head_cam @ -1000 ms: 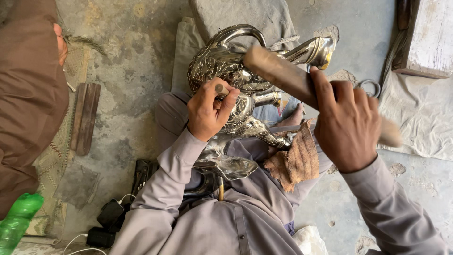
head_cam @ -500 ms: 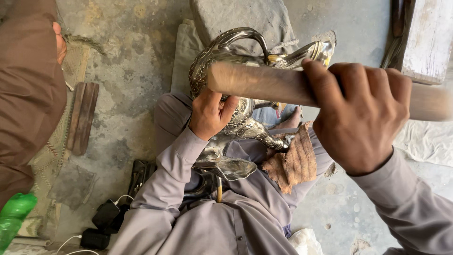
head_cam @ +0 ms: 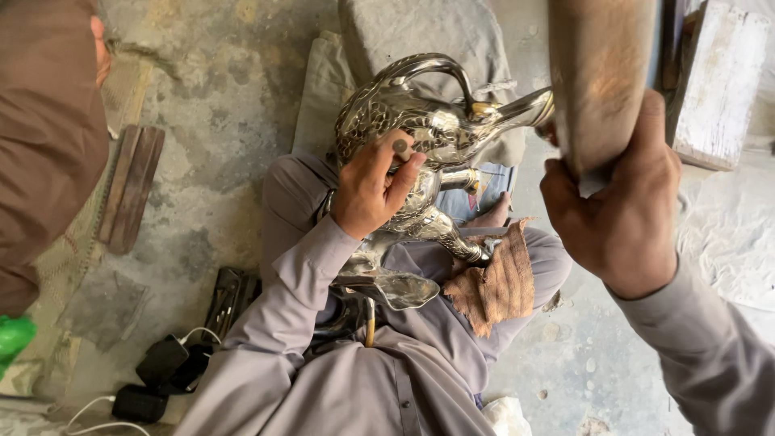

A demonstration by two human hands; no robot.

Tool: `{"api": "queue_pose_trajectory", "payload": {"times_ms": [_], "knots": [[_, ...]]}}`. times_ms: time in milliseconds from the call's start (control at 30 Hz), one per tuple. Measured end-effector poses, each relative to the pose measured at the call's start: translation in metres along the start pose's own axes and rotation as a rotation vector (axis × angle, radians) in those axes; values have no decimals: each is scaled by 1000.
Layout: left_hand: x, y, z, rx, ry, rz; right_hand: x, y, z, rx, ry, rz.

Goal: The person sits cross-legged on the floor with a silver-toned metal animal figurine on their lap, holding a chisel against the engraved surface and striking it with a wooden mallet to chase the decorative pattern. They reposition the chisel and rotate the figurine to work different areas.

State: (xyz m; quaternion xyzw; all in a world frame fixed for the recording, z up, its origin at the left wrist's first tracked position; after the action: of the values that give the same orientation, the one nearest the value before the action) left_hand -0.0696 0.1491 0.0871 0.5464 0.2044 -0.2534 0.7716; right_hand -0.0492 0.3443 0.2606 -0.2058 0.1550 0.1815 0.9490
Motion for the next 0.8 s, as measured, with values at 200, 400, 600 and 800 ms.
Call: {"api": "queue_pose_trajectory", "payload": {"times_ms": [200,400,600,800], "knots": [[2,0,8,-13,13,-18,-11,-3,-4,-231,-11,20],[2,-4,11,-13,10,6,-19,-30,-10,536,-19,199],[1,1,16,13,43,-19,-23,-49,-14,761,-23,401],[-2,0,14,42,20,-1,-26,-21,-5,49,0,82]]}}
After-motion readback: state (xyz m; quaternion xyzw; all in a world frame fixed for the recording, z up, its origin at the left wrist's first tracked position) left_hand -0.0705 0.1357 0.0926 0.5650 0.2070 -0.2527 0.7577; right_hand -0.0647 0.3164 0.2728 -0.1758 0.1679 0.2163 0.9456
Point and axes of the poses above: each hand's wrist, its own x-axis away from the middle knuckle, its own z-axis out of the back of the hand, y = z × x, the point moved 8 cm from there along -x, towards the middle knuckle, and after that the axes turned 2 degrees about x, right-handed, at the moved point
